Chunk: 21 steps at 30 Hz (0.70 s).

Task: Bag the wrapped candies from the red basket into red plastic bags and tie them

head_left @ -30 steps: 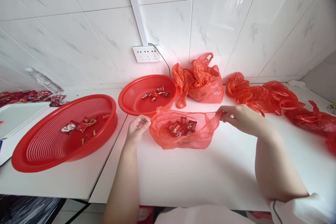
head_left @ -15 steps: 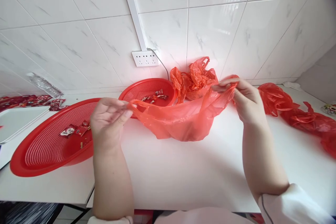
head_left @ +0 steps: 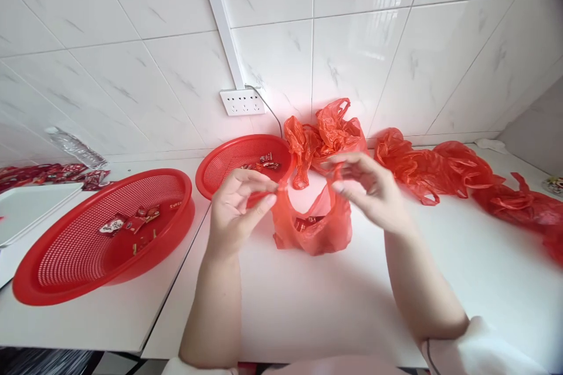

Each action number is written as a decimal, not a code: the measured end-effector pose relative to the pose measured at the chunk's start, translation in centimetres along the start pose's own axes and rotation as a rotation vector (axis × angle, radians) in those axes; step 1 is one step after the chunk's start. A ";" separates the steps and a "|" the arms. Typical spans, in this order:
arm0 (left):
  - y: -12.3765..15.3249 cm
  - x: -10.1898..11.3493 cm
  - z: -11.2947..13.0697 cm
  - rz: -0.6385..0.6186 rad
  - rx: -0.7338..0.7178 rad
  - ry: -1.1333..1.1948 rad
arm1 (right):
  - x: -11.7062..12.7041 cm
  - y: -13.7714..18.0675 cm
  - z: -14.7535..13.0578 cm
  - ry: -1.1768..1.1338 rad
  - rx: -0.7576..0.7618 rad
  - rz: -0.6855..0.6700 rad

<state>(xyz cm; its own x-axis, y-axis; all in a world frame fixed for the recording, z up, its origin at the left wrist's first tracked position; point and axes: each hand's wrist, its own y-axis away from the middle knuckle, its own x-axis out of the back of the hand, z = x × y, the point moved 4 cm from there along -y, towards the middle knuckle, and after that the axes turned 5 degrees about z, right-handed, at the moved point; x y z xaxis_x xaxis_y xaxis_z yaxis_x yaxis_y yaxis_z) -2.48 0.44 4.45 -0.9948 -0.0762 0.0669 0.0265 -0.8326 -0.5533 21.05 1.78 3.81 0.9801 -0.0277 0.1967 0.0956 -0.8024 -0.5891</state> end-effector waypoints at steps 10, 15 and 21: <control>1.8 -4.9 0.0 -0.280 -0.138 -0.248 | -1.5 0.6 -1.2 0.052 0.166 -0.099; 1.1 -5.9 -2.7 -0.399 0.140 -0.124 | 0.1 0.6 -1.4 0.137 0.107 -0.071; 0.7 -4.4 -3.8 -0.194 0.350 0.199 | 3.0 0.6 -1.0 0.430 0.093 0.171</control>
<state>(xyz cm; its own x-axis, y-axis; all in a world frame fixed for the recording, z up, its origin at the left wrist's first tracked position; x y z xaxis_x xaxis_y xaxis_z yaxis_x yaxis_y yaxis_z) 1.55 2.31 0.64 -0.9832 0.1785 -0.0379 -0.1653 -0.9592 -0.2294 23.94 0.60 4.78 0.8238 -0.4151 0.3859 -0.0265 -0.7083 -0.7054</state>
